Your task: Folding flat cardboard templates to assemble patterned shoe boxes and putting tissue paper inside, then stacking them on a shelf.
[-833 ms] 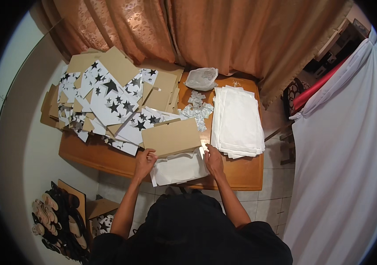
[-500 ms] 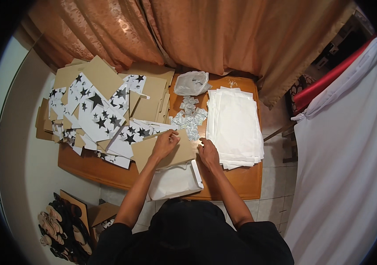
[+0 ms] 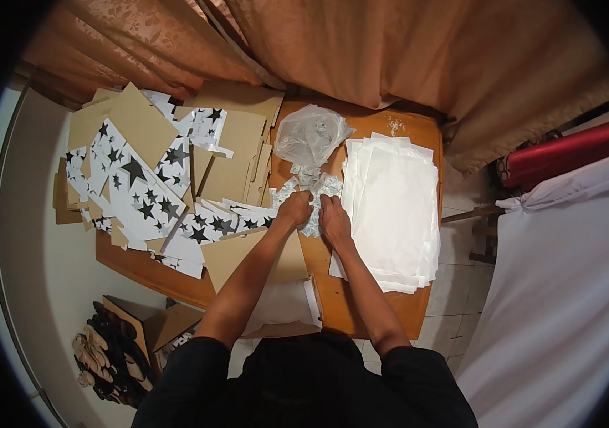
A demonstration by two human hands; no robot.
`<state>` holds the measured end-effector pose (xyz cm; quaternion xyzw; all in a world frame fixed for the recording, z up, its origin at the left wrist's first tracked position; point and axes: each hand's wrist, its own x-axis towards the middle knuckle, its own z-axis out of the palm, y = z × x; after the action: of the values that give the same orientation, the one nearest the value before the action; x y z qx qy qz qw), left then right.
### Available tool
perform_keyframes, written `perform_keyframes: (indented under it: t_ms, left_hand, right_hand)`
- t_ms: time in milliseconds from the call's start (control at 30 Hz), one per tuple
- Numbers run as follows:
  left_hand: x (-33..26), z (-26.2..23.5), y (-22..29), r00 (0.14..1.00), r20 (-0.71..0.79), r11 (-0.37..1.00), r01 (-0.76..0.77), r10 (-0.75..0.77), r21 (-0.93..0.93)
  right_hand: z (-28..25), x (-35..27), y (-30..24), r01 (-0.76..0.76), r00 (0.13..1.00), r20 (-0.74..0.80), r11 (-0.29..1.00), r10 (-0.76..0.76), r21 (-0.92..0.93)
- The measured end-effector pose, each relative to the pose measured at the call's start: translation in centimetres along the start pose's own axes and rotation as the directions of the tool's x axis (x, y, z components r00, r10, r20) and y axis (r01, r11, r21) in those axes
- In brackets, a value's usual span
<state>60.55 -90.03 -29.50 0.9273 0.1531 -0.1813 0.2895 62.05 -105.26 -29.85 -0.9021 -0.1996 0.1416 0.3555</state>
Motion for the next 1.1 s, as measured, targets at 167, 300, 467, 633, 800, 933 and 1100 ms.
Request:
perform_keyframes:
  t_ms: [167, 300, 467, 633, 800, 933, 1100]
  left_hand:
    - [4.0, 1.3, -0.7, 0.999, -0.041, 0.999, 0.000, -0.001, -0.034]
    - [4.3, 0.3, -0.4, 0.990, 0.120, 0.994, 0.084, -0.075, -0.072]
    - [-2.2, -1.7, -2.1, 0.959, -0.167, 0.904, -0.273, 0.228, -0.328]
    - [-16.4, -5.9, -3.3, 0.949, -0.188, 0.828, -0.313, 0.254, -0.466]
    - [-31.7, -3.7, -8.2, 0.959, -0.192, 0.822, -0.277, 0.207, -0.498]
    - [-41.1, -1.3, -12.4, 0.990, -0.115, 0.740, -0.136, 0.080, -0.659]
    - [-46.8, 1.9, -17.1, 0.988, -0.140, 0.707, -0.142, 0.061, -0.692]
  right_hand:
    - [3.0, 3.8, 2.1, 0.021, 0.998, -0.065, 0.996, -0.027, -0.088]
    - [3.7, 3.5, 1.8, 0.028, 0.989, -0.141, 0.999, -0.033, -0.036]
    - [0.9, -0.6, -3.1, -0.021, 0.992, -0.123, 0.992, 0.036, 0.126]
    - [-2.1, -10.5, -10.2, -0.022, 1.000, 0.023, 0.890, 0.014, 0.456]
    - [2.3, -22.1, -13.1, -0.048, 0.970, 0.229, 0.863, -0.080, 0.503]
    - [5.6, -29.6, -18.3, -0.060, 0.941, 0.327, 0.909, -0.086, 0.413]
    - [8.9, -35.3, -20.5, -0.005, 0.935, 0.334, 0.935, -0.122, 0.355]
